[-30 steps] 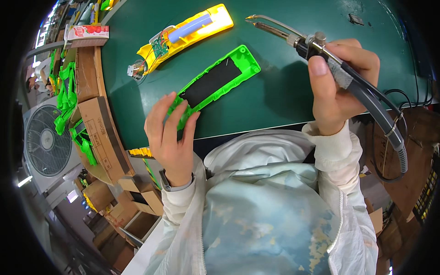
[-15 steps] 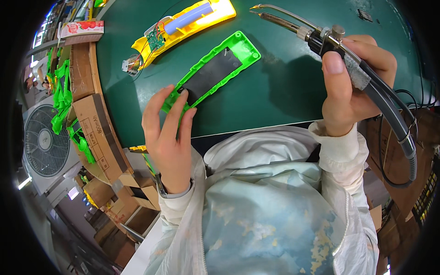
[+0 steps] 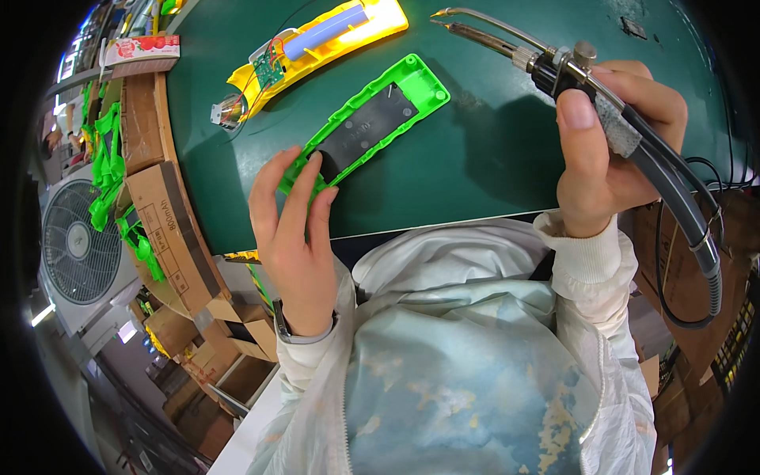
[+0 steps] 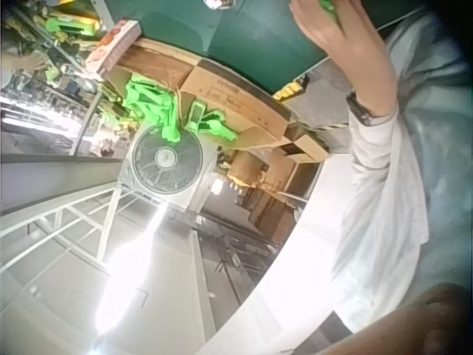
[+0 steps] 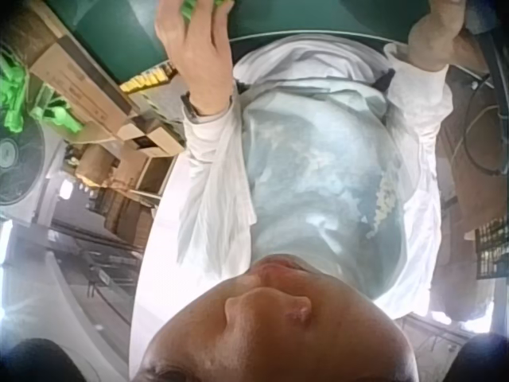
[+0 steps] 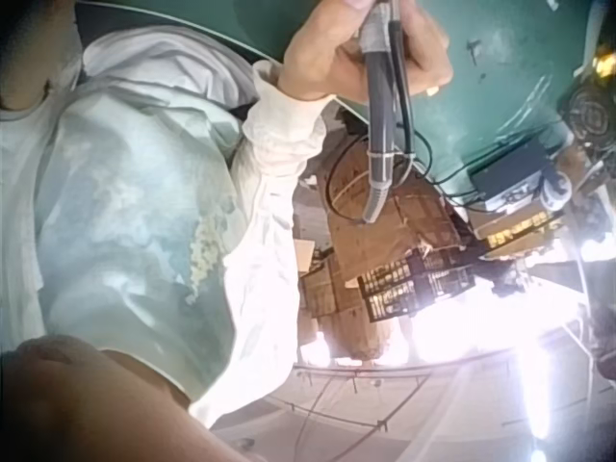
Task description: The person assembles flashlights by taking casing components, soldering internal wires using a soldering iron, joining the casing halves together by hand, and placing the assembled flashlights onto the conveyor belt.
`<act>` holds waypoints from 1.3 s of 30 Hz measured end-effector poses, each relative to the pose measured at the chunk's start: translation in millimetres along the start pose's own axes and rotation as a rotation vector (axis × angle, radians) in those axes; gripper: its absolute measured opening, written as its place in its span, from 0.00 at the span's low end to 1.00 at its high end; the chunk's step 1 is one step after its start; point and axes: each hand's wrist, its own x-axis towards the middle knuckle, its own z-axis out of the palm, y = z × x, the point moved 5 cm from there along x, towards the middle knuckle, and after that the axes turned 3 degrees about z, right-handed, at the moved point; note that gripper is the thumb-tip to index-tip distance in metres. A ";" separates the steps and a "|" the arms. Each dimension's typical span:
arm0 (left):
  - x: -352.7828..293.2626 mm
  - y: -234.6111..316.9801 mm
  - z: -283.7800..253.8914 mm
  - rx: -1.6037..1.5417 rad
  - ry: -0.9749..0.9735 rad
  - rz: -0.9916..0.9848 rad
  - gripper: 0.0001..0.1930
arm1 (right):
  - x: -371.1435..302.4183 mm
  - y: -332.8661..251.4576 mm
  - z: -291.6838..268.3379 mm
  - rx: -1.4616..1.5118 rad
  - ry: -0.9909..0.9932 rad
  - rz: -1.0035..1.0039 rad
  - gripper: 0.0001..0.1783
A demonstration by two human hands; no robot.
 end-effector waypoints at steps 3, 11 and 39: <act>1.9 -0.8 -0.9 -0.015 -0.008 -0.003 0.13 | 0.6 0.0 0.8 -0.004 0.000 0.003 0.13; 11.8 -8.4 -2.8 -0.011 0.048 0.066 0.15 | -1.9 -0.3 1.2 -0.019 0.003 0.010 0.13; 28.4 7.1 -8.3 -0.558 0.426 -0.142 0.05 | -2.7 -3.2 3.7 0.030 -0.013 -0.002 0.13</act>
